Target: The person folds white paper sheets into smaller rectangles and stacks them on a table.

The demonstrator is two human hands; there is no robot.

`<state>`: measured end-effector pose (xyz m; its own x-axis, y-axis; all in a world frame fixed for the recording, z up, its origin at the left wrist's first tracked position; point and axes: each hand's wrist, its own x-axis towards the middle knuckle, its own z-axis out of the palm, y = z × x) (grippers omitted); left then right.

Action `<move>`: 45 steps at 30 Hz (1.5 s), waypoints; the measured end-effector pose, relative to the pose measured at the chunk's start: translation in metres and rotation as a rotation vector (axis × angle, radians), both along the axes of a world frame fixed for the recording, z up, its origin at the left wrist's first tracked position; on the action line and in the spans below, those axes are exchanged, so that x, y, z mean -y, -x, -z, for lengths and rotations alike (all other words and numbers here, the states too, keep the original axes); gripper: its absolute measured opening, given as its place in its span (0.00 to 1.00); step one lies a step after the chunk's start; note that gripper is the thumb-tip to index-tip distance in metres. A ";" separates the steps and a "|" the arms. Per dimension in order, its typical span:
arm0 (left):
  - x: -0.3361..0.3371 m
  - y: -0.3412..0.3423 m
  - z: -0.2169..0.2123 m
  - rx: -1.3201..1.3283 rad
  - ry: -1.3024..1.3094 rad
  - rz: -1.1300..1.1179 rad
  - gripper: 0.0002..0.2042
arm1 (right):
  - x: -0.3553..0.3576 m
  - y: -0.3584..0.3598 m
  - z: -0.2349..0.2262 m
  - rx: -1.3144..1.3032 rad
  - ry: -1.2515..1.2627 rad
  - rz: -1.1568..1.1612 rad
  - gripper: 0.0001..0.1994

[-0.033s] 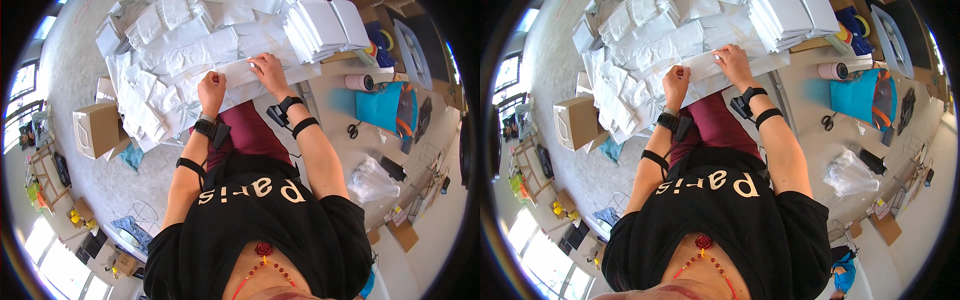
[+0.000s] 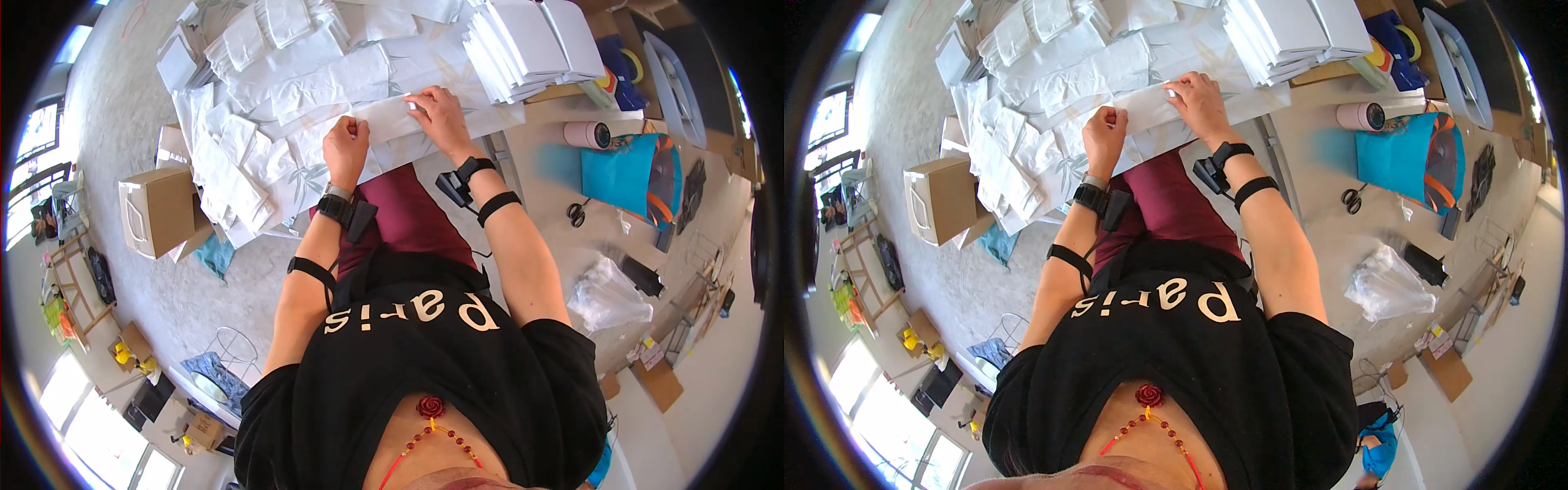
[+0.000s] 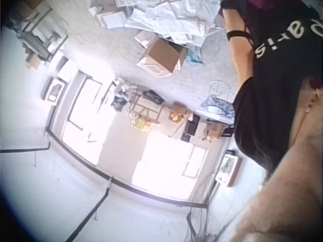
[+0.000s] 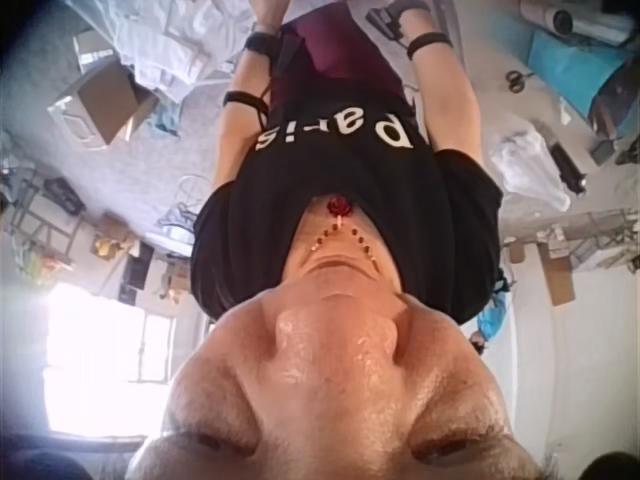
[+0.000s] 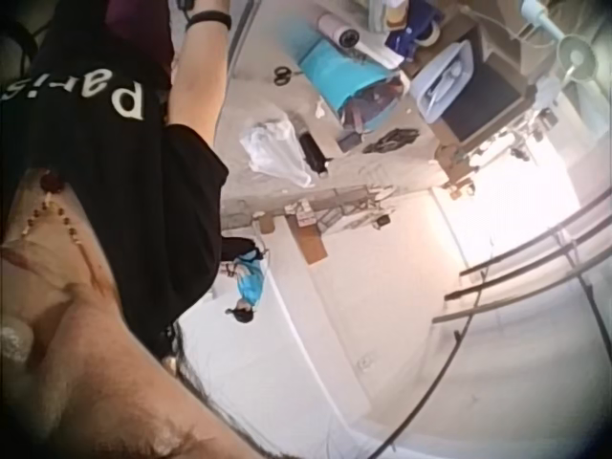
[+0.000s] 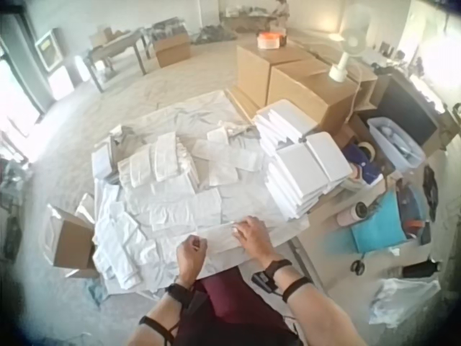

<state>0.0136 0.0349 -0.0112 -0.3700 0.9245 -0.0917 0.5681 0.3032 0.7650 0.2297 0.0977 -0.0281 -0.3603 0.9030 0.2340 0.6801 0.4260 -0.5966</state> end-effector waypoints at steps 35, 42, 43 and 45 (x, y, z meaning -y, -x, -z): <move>0.049 0.000 0.003 -0.486 -0.060 0.635 0.45 | -0.035 0.103 -0.008 0.437 0.012 0.351 0.11; 0.051 0.003 -0.004 -0.231 -0.222 0.492 0.36 | -0.032 0.110 -0.014 0.174 -0.039 0.298 0.06; 0.051 0.003 -0.005 -0.131 -0.267 0.443 0.33 | -0.035 0.110 -0.019 0.053 -0.026 0.246 0.06; 0.047 0.001 -0.009 0.379 -0.219 0.196 0.24 | -0.039 0.110 -0.042 -0.185 0.009 0.141 0.05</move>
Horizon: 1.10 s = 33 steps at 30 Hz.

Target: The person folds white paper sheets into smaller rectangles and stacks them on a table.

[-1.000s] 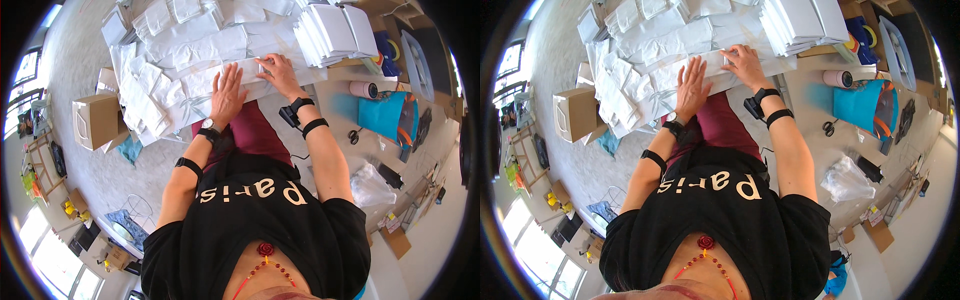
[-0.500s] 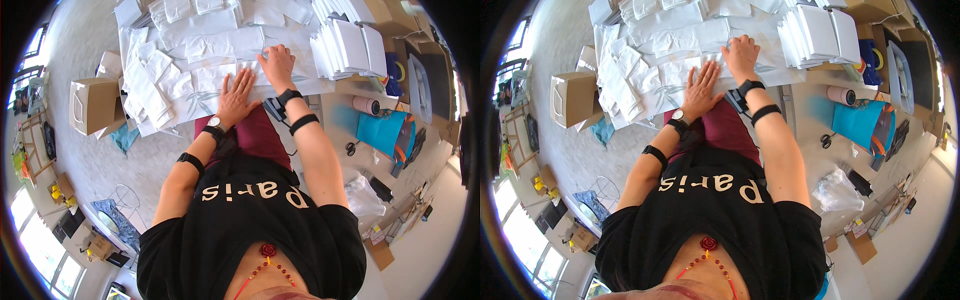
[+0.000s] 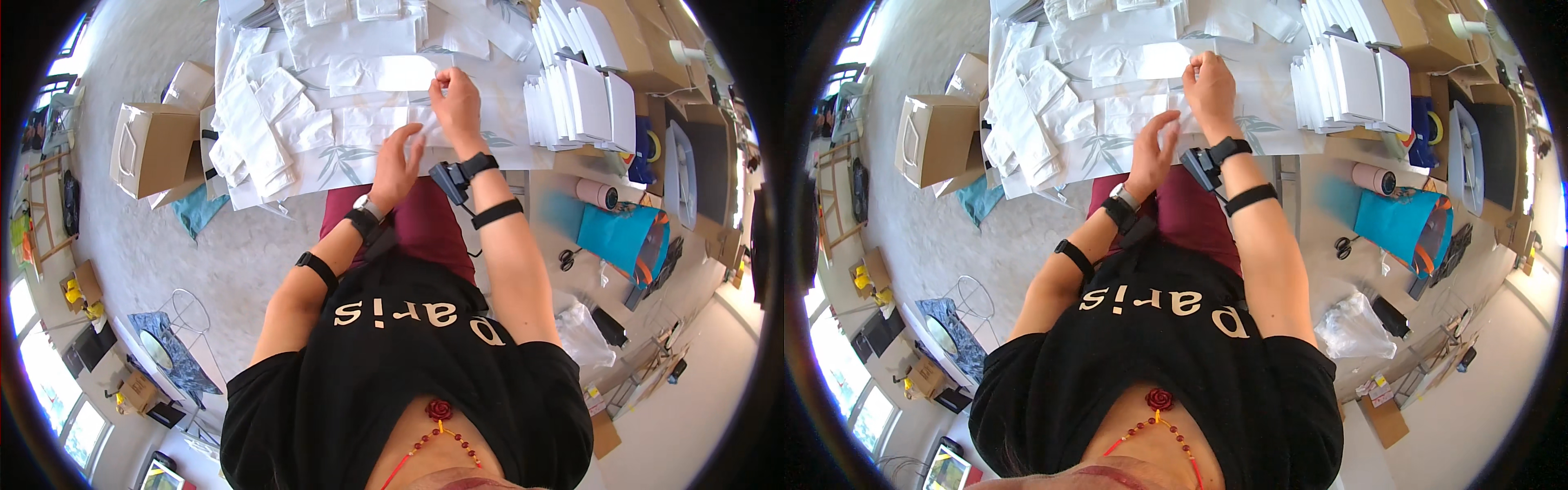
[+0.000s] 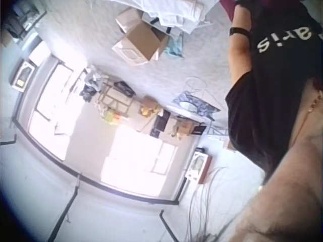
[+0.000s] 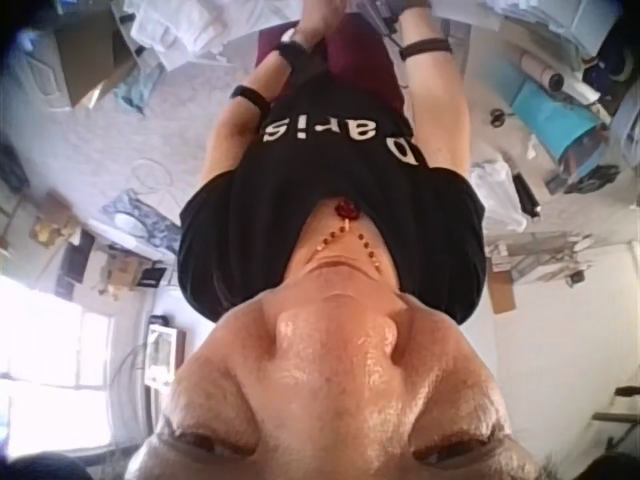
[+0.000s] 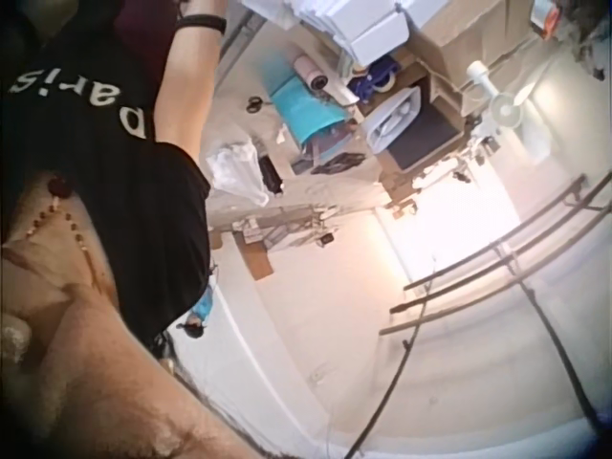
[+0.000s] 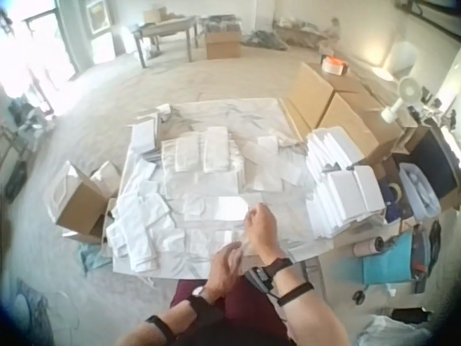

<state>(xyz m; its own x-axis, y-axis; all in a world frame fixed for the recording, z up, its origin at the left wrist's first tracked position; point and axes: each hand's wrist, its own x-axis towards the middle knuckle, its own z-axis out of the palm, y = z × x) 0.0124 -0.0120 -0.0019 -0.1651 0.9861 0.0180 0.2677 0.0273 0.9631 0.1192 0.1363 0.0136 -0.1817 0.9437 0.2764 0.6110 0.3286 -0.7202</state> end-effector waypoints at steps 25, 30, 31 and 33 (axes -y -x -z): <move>-0.053 0.039 -0.001 0.357 0.251 -0.470 0.24 | 0.038 -0.181 0.000 -0.315 0.620 -0.177 0.11; -0.068 0.040 0.005 0.056 0.323 -0.367 0.19 | 0.042 -0.182 0.008 -0.353 0.648 -0.132 0.16; -0.068 0.038 0.004 0.088 0.317 -0.362 0.19 | 0.044 -0.182 0.009 -0.345 0.651 -0.113 0.17; -0.065 0.037 0.006 0.148 0.308 -0.351 0.18 | 0.047 -0.180 0.006 -0.374 0.626 -0.060 0.20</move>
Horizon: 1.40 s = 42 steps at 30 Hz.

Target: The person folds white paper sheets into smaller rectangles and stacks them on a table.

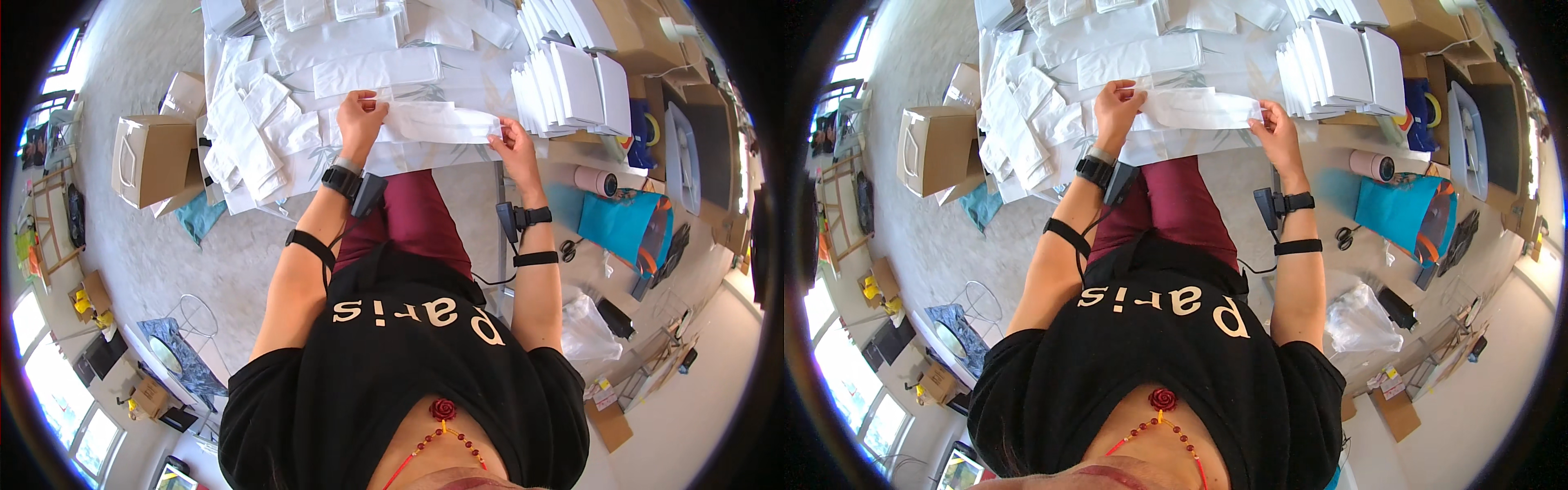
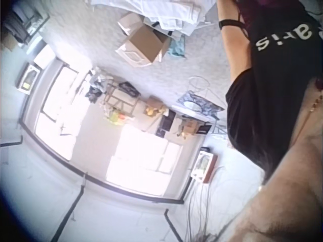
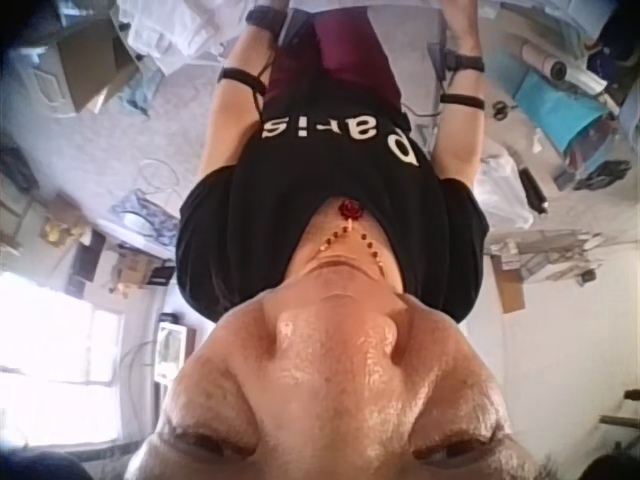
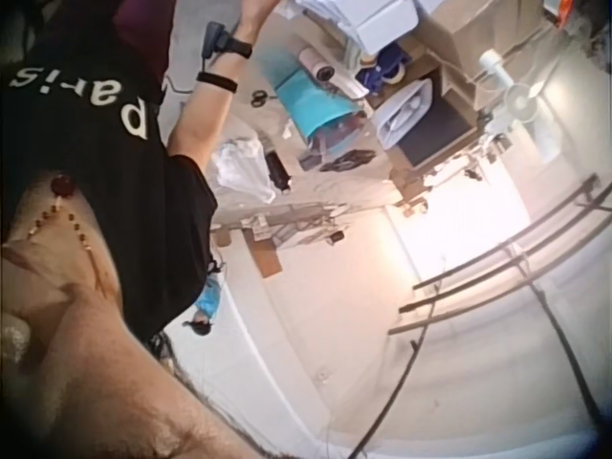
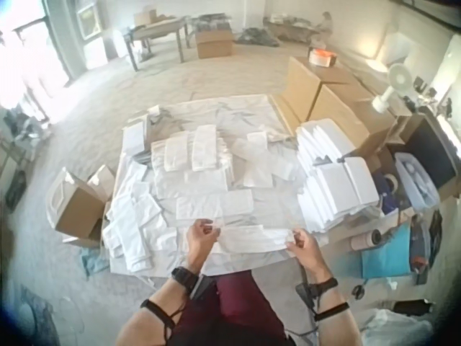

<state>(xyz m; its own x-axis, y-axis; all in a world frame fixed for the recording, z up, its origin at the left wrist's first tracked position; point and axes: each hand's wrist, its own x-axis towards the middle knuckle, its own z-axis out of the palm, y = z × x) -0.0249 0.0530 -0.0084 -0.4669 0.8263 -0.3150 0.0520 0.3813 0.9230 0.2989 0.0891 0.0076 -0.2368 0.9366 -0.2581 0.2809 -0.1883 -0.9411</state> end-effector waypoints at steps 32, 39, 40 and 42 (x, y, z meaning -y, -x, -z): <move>0.012 -0.016 0.005 -0.356 -0.231 0.156 0.20 | -0.001 -0.002 0.053 0.231 -0.122 0.382 0.17; 0.015 -0.018 0.002 -0.482 -0.174 0.195 0.21 | 0.001 0.001 0.048 0.373 -0.184 0.359 0.18; 0.017 -0.019 0.001 -0.572 -0.204 0.191 0.21 | 0.002 0.002 0.046 0.391 -0.203 0.358 0.18; 0.026 -0.023 -0.003 -0.754 -0.262 0.183 0.21 | 0.002 0.005 0.041 0.407 -0.198 0.355 0.17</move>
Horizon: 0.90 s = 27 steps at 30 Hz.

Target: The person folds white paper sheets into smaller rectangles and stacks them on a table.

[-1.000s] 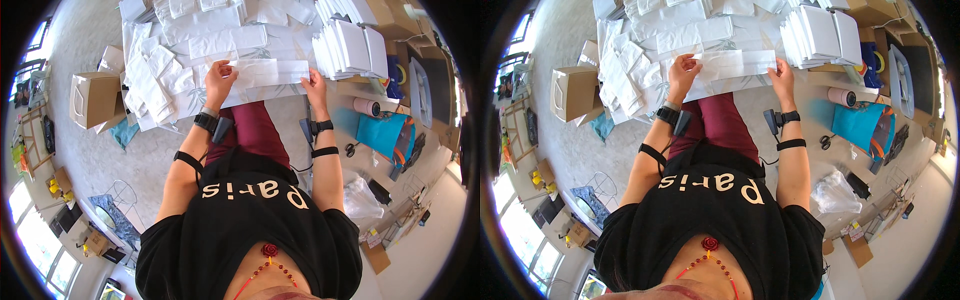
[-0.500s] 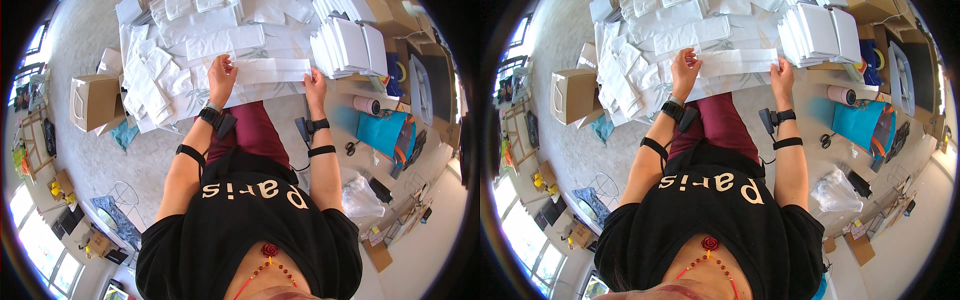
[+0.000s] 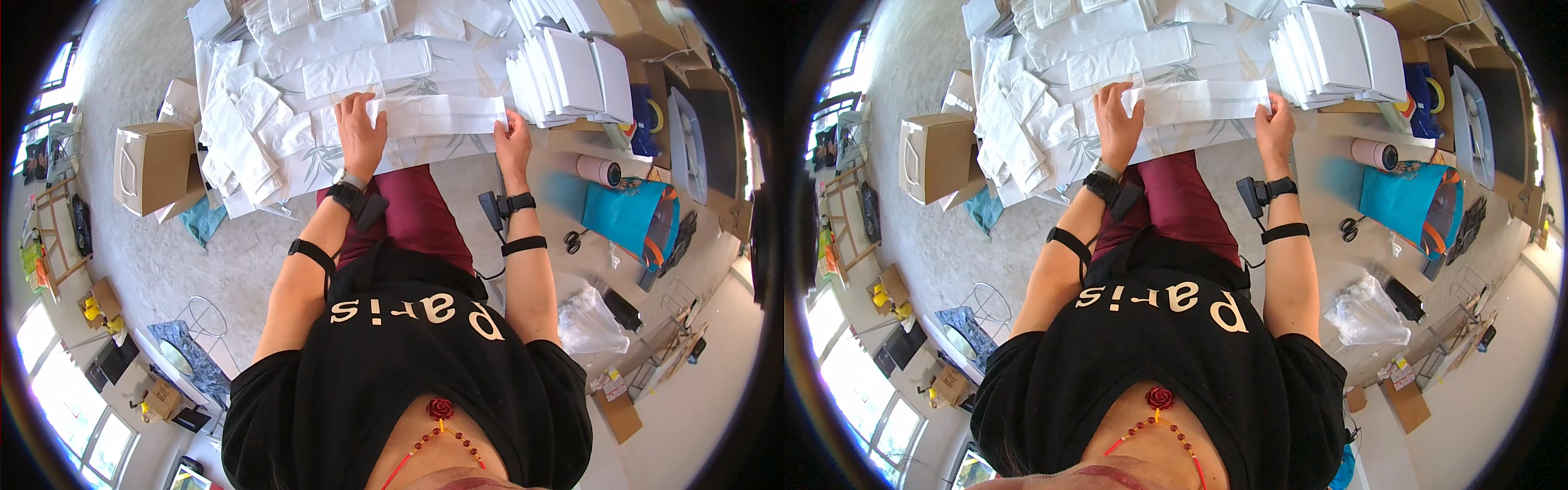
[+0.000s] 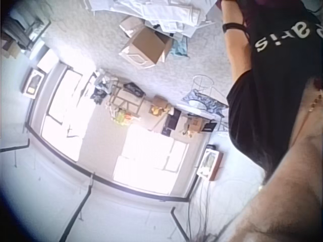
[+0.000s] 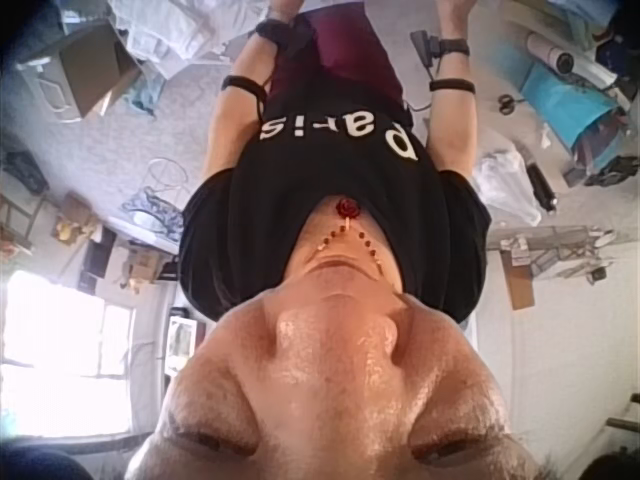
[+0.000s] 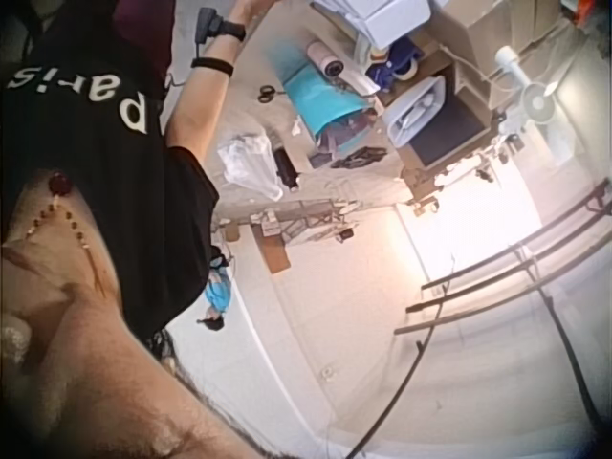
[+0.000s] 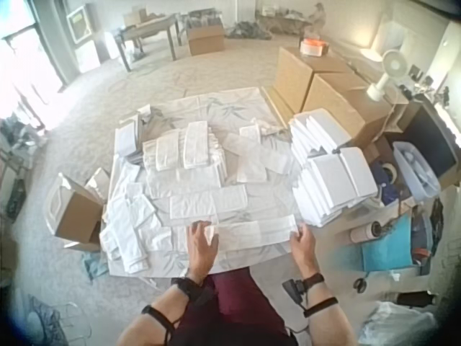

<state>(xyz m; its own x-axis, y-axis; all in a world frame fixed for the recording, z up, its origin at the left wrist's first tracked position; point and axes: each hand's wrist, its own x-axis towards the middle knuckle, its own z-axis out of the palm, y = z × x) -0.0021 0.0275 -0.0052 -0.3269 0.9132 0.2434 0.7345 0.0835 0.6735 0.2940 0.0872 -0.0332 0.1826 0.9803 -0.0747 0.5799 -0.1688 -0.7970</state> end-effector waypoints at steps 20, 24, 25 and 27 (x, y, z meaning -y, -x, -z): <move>0.024 -0.006 -0.003 -0.136 0.091 0.223 0.46 | 0.001 0.004 0.001 0.018 -0.064 0.010 0.17; 0.022 -0.002 0.001 -0.124 0.080 0.210 0.45 | 0.002 0.005 0.001 0.010 -0.059 0.012 0.17; 0.022 -0.002 0.002 -0.120 0.077 0.207 0.44 | 0.001 0.005 0.001 0.009 -0.054 0.015 0.17; 0.022 -0.002 0.002 -0.116 0.077 0.205 0.43 | 0.001 0.004 0.003 0.015 -0.054 0.022 0.17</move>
